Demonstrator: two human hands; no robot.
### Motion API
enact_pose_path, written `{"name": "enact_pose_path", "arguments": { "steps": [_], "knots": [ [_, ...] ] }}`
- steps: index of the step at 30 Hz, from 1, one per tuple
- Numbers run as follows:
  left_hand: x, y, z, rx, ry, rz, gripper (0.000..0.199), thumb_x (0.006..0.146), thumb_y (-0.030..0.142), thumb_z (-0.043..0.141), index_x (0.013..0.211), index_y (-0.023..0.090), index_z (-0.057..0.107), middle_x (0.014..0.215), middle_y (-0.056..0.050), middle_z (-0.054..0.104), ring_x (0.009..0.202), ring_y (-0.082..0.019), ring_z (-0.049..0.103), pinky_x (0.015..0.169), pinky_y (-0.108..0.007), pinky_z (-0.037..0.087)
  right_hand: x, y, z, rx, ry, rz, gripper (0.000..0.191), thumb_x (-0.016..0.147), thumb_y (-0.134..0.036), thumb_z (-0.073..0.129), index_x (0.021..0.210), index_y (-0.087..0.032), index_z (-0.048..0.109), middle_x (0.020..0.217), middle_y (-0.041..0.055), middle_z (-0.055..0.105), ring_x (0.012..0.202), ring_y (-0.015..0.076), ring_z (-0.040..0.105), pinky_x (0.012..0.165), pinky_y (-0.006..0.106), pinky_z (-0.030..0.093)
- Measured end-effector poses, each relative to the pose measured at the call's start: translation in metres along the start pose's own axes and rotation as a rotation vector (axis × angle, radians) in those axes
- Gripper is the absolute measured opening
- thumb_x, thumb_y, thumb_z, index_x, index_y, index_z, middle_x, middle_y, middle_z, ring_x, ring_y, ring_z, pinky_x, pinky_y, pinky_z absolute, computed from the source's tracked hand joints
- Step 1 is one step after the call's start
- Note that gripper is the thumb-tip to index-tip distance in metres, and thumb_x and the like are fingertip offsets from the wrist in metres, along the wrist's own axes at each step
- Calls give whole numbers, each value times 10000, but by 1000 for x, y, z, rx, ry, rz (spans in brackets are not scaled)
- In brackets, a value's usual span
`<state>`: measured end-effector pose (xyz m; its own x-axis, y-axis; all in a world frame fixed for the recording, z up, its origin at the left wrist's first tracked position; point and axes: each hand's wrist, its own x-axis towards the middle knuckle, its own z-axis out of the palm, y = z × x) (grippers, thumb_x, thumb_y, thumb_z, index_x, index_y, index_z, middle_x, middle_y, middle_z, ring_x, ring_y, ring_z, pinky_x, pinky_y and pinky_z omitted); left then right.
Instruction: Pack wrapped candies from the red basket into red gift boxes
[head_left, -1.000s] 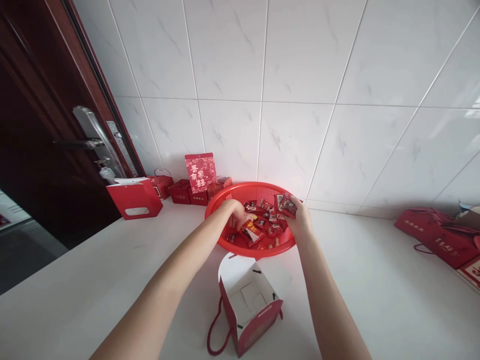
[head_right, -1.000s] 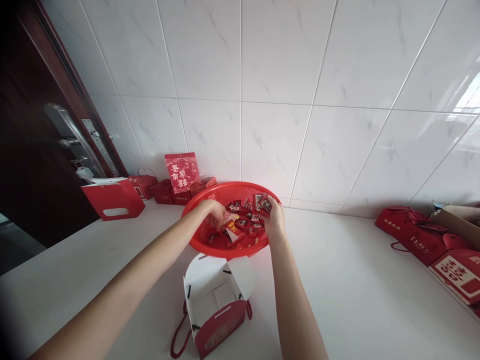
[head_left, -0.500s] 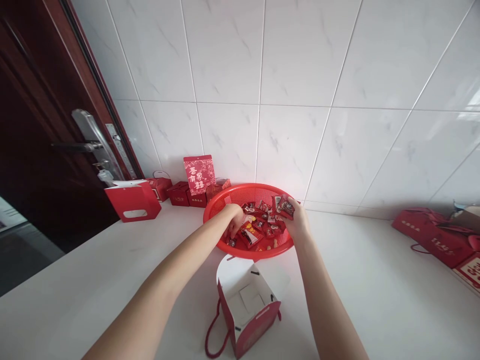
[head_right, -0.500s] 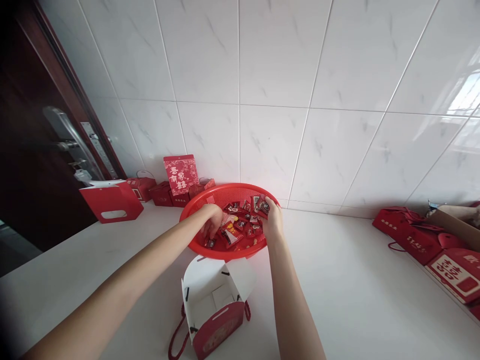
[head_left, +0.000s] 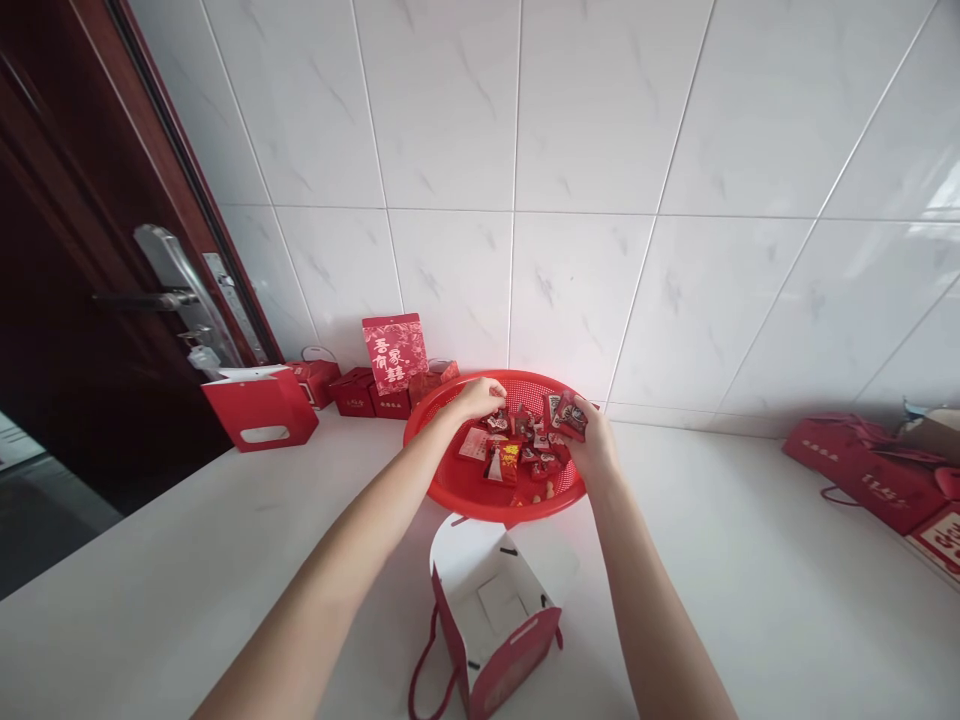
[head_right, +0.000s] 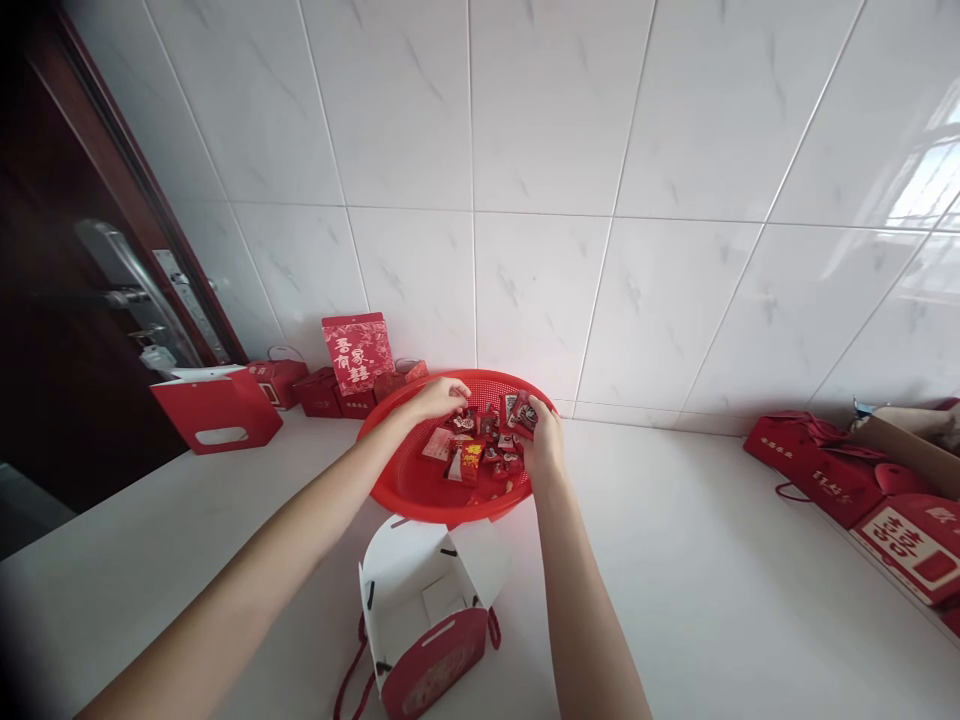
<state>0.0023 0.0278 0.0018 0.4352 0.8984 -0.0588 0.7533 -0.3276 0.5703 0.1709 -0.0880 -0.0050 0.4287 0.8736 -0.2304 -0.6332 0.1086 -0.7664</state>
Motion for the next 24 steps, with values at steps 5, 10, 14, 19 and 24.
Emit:
{"name": "enact_pose_path", "arguments": {
  "steps": [5,10,14,19,24],
  "knots": [
    [-10,18,23,67,-211,289,227,789,143,669,994,190,752,1052,-35,767,1000,-192,702,848,-247,530,2,1,-1,-4,-1,-4,77,777,-181,659,708,-208,637,600,-23,681,527,142,644,427,216,519],
    [-12,30,51,208,-452,463,346,664,64,754,965,229,797,963,10,778,904,-202,708,815,-254,527,2,0,-1,-17,-13,4,94,788,-170,631,696,-191,639,583,-15,682,506,149,640,413,234,510],
    [-6,24,57,330,-444,453,382,654,37,728,986,211,802,971,-24,778,914,-245,699,807,-293,519,1,0,-1,-19,-22,5,95,770,-183,663,684,-200,624,584,-23,680,500,143,636,417,227,504],
    [-1,17,57,399,-411,395,328,684,175,789,1005,242,800,1023,-39,778,952,-264,698,800,-303,506,1,-1,0,-14,-19,10,95,781,-173,630,688,-195,636,584,-28,670,503,123,622,417,207,487],
    [-4,22,58,388,-410,412,162,694,243,811,854,233,792,872,-15,767,829,-223,684,714,-270,463,3,0,-1,-19,-15,14,69,770,-176,644,706,-201,647,608,-26,689,522,127,634,441,211,507]
  ]
}}
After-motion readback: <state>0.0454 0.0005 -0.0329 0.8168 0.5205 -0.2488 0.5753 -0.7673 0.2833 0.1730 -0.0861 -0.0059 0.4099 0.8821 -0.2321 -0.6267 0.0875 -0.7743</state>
